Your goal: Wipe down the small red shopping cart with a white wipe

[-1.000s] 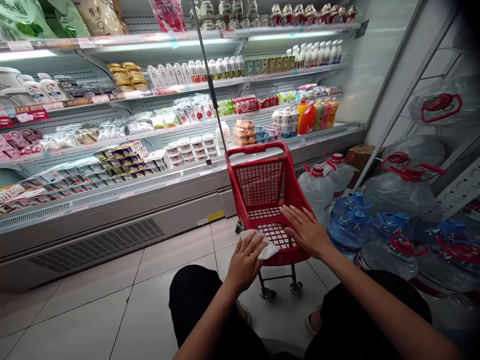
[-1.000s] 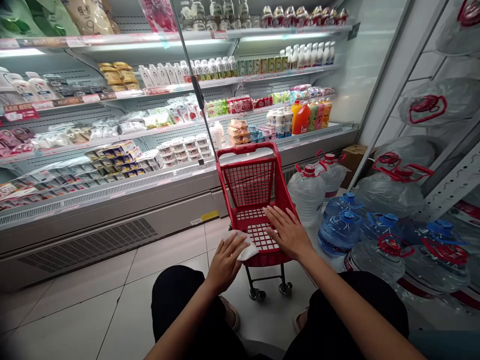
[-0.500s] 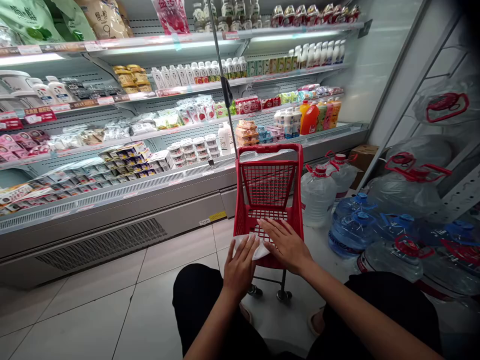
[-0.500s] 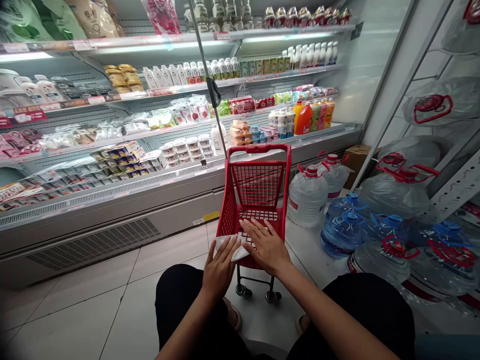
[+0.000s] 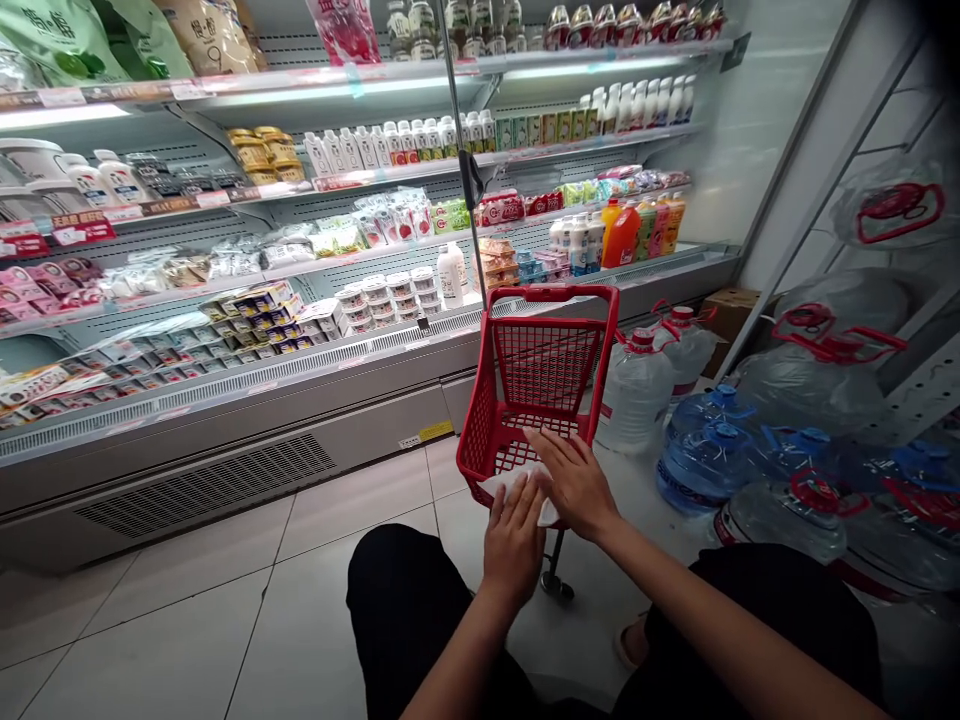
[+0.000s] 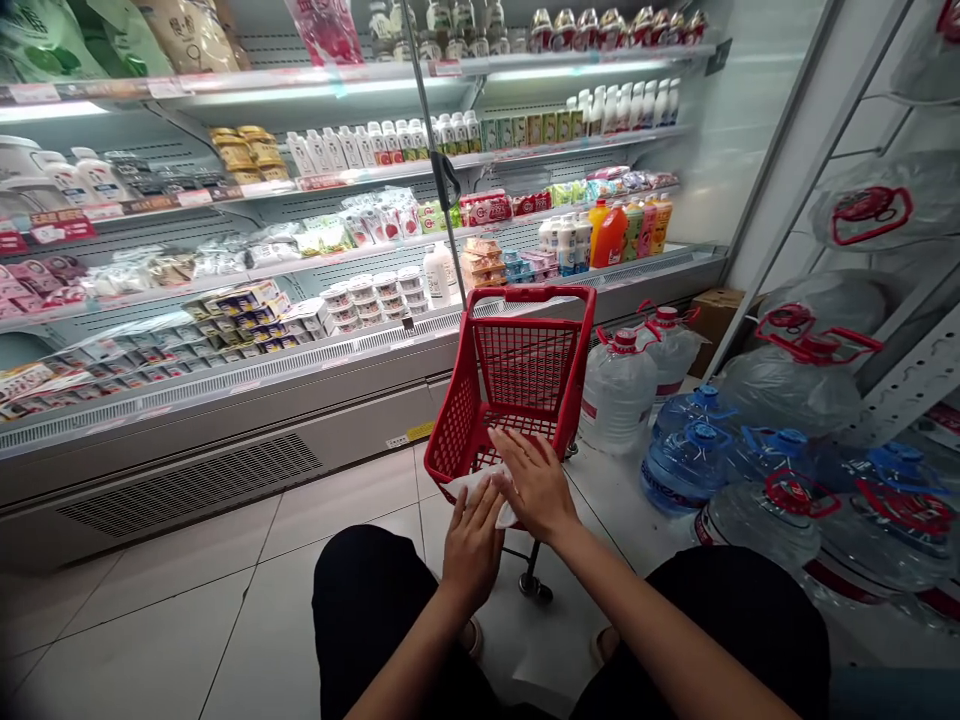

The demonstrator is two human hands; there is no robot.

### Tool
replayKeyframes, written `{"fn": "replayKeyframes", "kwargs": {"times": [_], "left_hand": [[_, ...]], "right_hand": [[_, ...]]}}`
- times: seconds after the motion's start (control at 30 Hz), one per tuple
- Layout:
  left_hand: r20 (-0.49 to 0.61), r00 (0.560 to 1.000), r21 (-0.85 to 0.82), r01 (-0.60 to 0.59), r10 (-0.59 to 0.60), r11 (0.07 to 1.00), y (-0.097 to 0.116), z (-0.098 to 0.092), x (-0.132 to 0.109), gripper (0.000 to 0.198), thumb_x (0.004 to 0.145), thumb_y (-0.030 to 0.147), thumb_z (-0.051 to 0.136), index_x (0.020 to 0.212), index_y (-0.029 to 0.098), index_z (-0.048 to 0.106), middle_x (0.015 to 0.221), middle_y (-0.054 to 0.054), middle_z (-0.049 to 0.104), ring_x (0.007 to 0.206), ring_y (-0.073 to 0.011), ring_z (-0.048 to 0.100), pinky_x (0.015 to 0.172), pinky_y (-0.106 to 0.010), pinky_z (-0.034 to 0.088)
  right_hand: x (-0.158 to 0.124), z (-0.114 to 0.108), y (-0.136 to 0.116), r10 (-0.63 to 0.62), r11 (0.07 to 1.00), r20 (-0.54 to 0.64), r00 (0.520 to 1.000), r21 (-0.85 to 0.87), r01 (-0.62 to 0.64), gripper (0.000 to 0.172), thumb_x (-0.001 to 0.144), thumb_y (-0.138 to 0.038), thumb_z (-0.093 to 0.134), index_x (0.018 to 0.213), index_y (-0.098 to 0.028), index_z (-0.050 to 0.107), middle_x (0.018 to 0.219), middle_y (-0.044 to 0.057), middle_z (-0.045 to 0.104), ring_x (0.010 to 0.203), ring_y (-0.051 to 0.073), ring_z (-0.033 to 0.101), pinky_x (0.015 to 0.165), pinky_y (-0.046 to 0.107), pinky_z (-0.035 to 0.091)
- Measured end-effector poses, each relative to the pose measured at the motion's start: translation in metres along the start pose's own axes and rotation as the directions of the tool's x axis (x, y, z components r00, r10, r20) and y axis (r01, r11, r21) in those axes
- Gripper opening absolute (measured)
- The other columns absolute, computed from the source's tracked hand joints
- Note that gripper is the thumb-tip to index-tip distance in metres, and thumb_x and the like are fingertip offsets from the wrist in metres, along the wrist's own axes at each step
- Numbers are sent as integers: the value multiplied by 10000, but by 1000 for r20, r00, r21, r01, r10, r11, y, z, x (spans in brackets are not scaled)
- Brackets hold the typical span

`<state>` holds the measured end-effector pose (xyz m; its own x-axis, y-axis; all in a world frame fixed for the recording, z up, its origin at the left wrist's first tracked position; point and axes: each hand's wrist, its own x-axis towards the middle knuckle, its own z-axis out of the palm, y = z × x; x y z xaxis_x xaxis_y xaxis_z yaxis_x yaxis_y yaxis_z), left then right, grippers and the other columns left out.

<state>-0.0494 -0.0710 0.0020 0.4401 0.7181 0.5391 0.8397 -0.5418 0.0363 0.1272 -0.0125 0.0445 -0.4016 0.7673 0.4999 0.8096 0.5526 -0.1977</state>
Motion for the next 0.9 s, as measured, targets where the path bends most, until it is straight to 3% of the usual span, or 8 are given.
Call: {"fn": "replayKeyframes", "kwargs": {"times": [0.13, 0.23, 0.3, 0.37, 0.53, 0.6, 0.73, 0.9], "left_hand": [[15, 999, 1, -51, 51, 999, -28, -15, 0, 627, 1061, 175, 389, 1669, 263, 264, 1628, -25, 468, 1524, -199, 426, 1337, -485, 217], [-22, 999, 45, 41, -40, 998, -60, -30, 0, 566, 1080, 176, 370, 1640, 257, 340, 1608, -35, 500, 1504, -197, 458, 1338, -500, 203], [-57, 991, 73, 124, -120, 990, -68, -32, 3, 543, 1086, 172, 363, 1624, 239, 369, 1601, -50, 511, 1502, -211, 463, 1325, -525, 236], [-77, 984, 74, 164, -158, 984, -60, -27, 8, 530, 1085, 162, 363, 1609, 227, 394, 1591, -58, 526, 1501, -221, 466, 1308, -539, 281], [-84, 991, -37, 104, -107, 994, -13, -5, 19, 541, 1065, 147, 367, 1603, 197, 392, 1580, -61, 542, 1499, -213, 469, 1272, -525, 375], [-104, 990, -61, 91, -97, 994, -10, -5, 17, 552, 1062, 142, 361, 1612, 194, 373, 1572, -70, 552, 1487, -207, 486, 1263, -516, 392], [-108, 993, -42, 50, -54, 998, -46, -19, 1, 536, 1073, 153, 375, 1606, 214, 386, 1550, -71, 577, 1473, -200, 503, 1272, -507, 377], [-151, 969, 5, 196, -193, 981, -87, -29, -6, 509, 1087, 162, 361, 1590, 220, 414, 1556, -78, 570, 1483, -220, 492, 1258, -543, 387]], "right_hand": [[9, -9, 18, -24, 1000, 20, 1000, 15, 24, 625, 1119, -487, 210, 1690, -325, 13, 1712, -11, 308, 1584, 199, 286, 1281, 452, 271], [21, -10, 49, 10, 998, -33, 999, -58, -12, 610, 1124, -453, 216, 1689, -324, 26, 1716, -6, 303, 1586, 201, 281, 1293, 467, 248], [26, -4, 62, -20, 995, -49, 999, -94, 16, 615, 1125, -436, 237, 1687, -324, 15, 1712, -2, 315, 1582, 199, 293, 1297, 474, 240], [29, 6, 63, -48, 994, -62, 997, -101, 42, 625, 1126, -416, 243, 1685, -310, -16, 1706, 6, 329, 1578, 194, 300, 1298, 470, 243], [31, 23, 37, -59, 993, -64, 996, -101, 53, 631, 1128, -384, 229, 1678, -288, -64, 1717, 11, 292, 1581, 196, 292, 1290, 469, 261], [31, 22, 32, -85, 991, -40, 996, -105, 80, 618, 1128, -377, 226, 1677, -307, -48, 1718, -6, 282, 1577, 191, 302, 1282, 463, 280], [35, 15, 46, -115, 986, -20, 993, -124, 111, 591, 1126, -382, 248, 1678, -345, 40, 1685, -39, 357, 1559, 180, 342, 1266, 454, 321], [42, 17, 50, -72, 983, -47, 996, -174, 63, 597, 1118, -391, 278, 1681, -327, 92, 1677, -33, 371, 1548, 229, 368, 1292, 513, 268]]}}
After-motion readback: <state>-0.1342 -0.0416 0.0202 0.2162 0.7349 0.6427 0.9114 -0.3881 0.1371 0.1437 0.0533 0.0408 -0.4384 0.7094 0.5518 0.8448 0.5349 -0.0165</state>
